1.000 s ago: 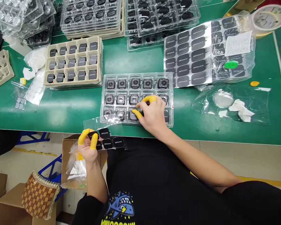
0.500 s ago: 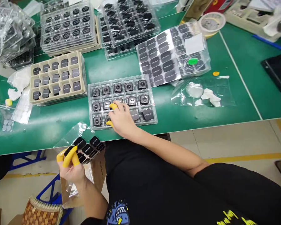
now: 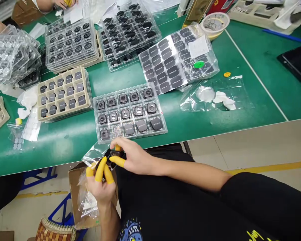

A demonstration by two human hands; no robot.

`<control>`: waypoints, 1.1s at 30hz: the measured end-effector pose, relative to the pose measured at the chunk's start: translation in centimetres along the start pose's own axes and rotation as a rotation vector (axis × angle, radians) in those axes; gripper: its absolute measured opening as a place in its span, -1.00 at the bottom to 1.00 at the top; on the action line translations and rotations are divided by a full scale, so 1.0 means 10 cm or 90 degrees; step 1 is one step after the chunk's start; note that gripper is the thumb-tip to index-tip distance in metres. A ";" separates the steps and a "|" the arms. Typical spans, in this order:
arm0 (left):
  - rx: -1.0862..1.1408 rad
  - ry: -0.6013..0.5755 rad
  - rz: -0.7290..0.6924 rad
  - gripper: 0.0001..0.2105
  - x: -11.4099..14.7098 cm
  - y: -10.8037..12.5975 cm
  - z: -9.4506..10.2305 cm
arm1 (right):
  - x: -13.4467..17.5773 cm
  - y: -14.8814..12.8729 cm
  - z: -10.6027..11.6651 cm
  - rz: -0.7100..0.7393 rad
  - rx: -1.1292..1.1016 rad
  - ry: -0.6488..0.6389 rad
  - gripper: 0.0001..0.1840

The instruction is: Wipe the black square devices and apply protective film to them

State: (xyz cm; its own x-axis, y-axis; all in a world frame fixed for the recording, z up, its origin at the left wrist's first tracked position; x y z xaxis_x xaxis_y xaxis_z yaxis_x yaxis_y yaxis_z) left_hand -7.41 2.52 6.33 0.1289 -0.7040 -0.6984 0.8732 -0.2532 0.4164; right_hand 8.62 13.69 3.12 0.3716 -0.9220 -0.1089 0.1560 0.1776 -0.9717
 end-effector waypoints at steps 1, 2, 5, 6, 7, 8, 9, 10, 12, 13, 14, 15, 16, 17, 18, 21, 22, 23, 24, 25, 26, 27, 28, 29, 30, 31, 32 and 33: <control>0.019 -0.034 -0.026 -0.55 0.01 0.14 -0.05 | 0.06 0.03 -0.03 -0.040 -0.084 -0.004 -0.79; 0.034 -0.072 -0.042 -0.48 0.02 0.24 -0.11 | 0.10 0.05 -0.04 -0.074 -0.132 -0.002 -0.79; 0.041 -0.135 -0.051 -0.37 0.07 0.36 -0.24 | 0.16 0.09 -0.03 -0.117 -0.155 0.024 -0.82; 0.032 -0.131 -0.047 -0.38 0.08 0.35 -0.25 | 0.17 0.09 -0.03 -0.123 -0.155 0.027 -0.82; 0.023 -0.121 -0.038 -0.43 0.08 0.33 -0.26 | 0.18 0.08 -0.03 -0.124 -0.153 0.025 -0.82; 0.019 -0.111 -0.027 -0.50 0.08 0.31 -0.26 | 0.19 0.07 -0.04 -0.120 -0.147 0.018 -0.81; 0.021 -0.103 -0.014 -0.59 0.08 0.28 -0.26 | 0.21 0.05 -0.05 -0.112 -0.142 0.007 -0.78; 0.029 -0.097 -0.004 -0.66 0.07 0.27 -0.27 | 0.23 0.03 -0.06 -0.097 -0.136 -0.004 -0.75; 0.060 -0.094 0.019 -0.73 0.06 0.27 -0.27 | 0.26 -0.01 -0.06 -0.048 -0.109 -0.018 -0.70; 0.081 -0.096 0.035 -0.74 0.05 0.27 -0.28 | 0.28 -0.03 -0.04 -0.020 -0.093 -0.017 -0.70; 0.105 -0.103 0.054 -0.75 0.05 0.28 -0.29 | 0.29 -0.05 -0.01 0.006 -0.081 -0.008 -0.72; 0.131 -0.116 0.074 -0.75 0.06 0.30 -0.31 | 0.29 -0.05 0.04 0.026 -0.074 0.007 -0.74; 0.158 -0.135 0.094 -0.73 0.06 0.31 -0.34 | 0.30 -0.05 0.09 0.038 -0.072 0.023 -0.75; 0.181 -0.159 0.111 -0.71 0.07 0.32 -0.37 | 0.30 -0.04 0.15 0.043 -0.076 0.033 -0.76; 0.199 -0.181 0.123 -0.69 0.07 0.32 -0.40 | 0.30 -0.02 0.22 0.040 -0.083 0.039 -0.76; 0.237 -0.230 0.122 -0.51 0.00 0.30 -0.43 | 0.28 0.06 0.39 -0.033 -0.115 0.011 -0.73; 0.257 -0.244 0.110 -0.39 -0.03 0.30 -0.43 | 0.27 0.09 0.42 -0.073 -0.136 -0.018 -0.69; 0.286 -0.257 0.093 -0.30 -0.08 0.30 -0.44 | 0.27 0.10 0.43 -0.112 -0.160 -0.054 -0.65; 0.319 -0.267 0.069 -0.24 -0.12 0.33 -0.44 | 0.28 0.11 0.42 -0.147 -0.183 -0.094 -0.60; 0.348 -0.278 0.048 -0.22 -0.15 0.35 -0.46 | 0.29 0.10 0.40 -0.172 -0.203 -0.133 -0.56; 0.373 -0.281 0.031 -0.23 -0.18 0.37 -0.47 | 0.29 0.08 0.38 -0.187 -0.215 -0.162 -0.53; 0.394 -0.280 0.017 -0.24 -0.20 0.39 -0.49 | 0.30 0.07 0.37 -0.192 -0.218 -0.175 -0.52; 0.411 -0.277 0.010 -0.25 -0.22 0.41 -0.51 | 0.30 0.06 0.37 -0.193 -0.215 -0.175 -0.54; 0.426 -0.274 0.006 -0.25 -0.23 0.43 -0.54 | 0.30 0.05 0.37 -0.190 -0.210 -0.167 -0.56; 0.440 -0.273 0.005 -0.25 -0.23 0.45 -0.56 | 0.31 0.04 0.37 -0.186 -0.201 -0.153 -0.59; 0.451 -0.275 0.005 -0.24 -0.22 0.47 -0.59 | 0.31 0.04 0.38 -0.179 -0.188 -0.138 -0.62; 0.460 -0.281 0.006 -0.24 -0.21 0.49 -0.61 | 0.33 0.05 0.38 -0.172 -0.171 -0.124 -0.64; 0.465 -0.286 0.009 -0.24 -0.20 0.51 -0.63 | 0.34 0.04 0.40 -0.161 -0.150 -0.110 -0.67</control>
State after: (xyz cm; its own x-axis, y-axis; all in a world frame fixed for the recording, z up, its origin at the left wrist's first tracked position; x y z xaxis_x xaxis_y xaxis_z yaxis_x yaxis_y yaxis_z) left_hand -0.25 6.85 6.19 -0.1950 -0.8672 -0.4581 0.3307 -0.4979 0.8017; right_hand 13.57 12.02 3.15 0.5000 -0.8516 0.1577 0.0554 -0.1502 -0.9871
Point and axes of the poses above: each hand's wrist, its own x-axis away from the middle knuckle, its own z-axis out of the back of the hand, y = z × x, the point moved 10 cm from there along -x, towards the middle knuckle, and after that the axes turned 8 degrees about y, right-handed, at the moved point
